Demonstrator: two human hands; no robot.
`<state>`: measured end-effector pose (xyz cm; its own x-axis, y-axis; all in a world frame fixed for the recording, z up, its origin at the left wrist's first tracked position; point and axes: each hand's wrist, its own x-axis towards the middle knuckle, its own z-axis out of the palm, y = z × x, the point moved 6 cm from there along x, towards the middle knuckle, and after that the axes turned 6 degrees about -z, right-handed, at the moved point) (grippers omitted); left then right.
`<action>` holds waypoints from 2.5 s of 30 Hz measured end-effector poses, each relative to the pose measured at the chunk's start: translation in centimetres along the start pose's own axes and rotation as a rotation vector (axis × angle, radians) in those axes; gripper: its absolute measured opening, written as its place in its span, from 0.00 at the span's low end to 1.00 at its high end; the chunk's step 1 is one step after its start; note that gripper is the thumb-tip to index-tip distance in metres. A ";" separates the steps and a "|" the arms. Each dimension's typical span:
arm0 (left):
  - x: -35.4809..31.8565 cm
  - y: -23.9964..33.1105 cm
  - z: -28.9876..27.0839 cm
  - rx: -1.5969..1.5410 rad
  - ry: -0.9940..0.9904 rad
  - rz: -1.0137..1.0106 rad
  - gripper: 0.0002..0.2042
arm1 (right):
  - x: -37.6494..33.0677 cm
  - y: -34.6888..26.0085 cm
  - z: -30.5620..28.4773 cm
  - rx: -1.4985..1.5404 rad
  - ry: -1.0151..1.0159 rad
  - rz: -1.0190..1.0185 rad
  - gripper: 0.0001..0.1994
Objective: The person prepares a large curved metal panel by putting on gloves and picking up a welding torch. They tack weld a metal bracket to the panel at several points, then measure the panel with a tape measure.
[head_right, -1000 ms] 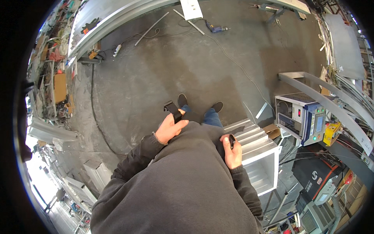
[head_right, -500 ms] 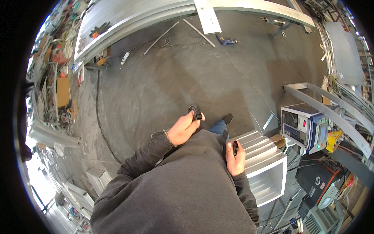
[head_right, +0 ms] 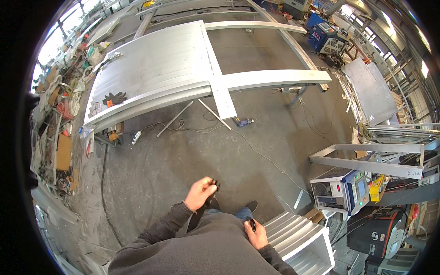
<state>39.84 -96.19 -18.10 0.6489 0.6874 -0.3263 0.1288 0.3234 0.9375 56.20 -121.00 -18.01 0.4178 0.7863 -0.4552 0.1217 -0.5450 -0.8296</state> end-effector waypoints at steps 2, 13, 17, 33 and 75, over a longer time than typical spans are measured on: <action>-0.3 1.8 -1.7 0.490 0.292 0.140 0.07 | 0.3 -0.6 0.1 -0.035 -0.032 -0.078 0.17; -3.3 1.5 11.1 0.794 -0.456 0.690 0.11 | 0.3 -2.8 -0.1 -0.148 -0.102 -0.080 0.12; -1.8 2.7 13.2 0.779 -0.442 0.704 0.12 | -0.1 -1.7 -1.9 -0.095 -0.074 0.006 0.11; 11.5 4.8 35.6 0.897 -0.941 0.808 0.15 | 5.0 4.2 -22.0 0.024 0.152 -0.013 0.10; 81.0 12.9 80.6 1.004 -1.390 -0.033 0.15 | 43.3 9.6 -78.4 0.235 0.876 0.430 0.17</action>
<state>154.49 -88.74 -22.70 0.6808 -0.5242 -0.5117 0.1859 -0.5520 0.8128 146.02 -114.96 -20.37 0.9115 -0.0068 -0.4112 -0.3365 -0.5871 -0.7362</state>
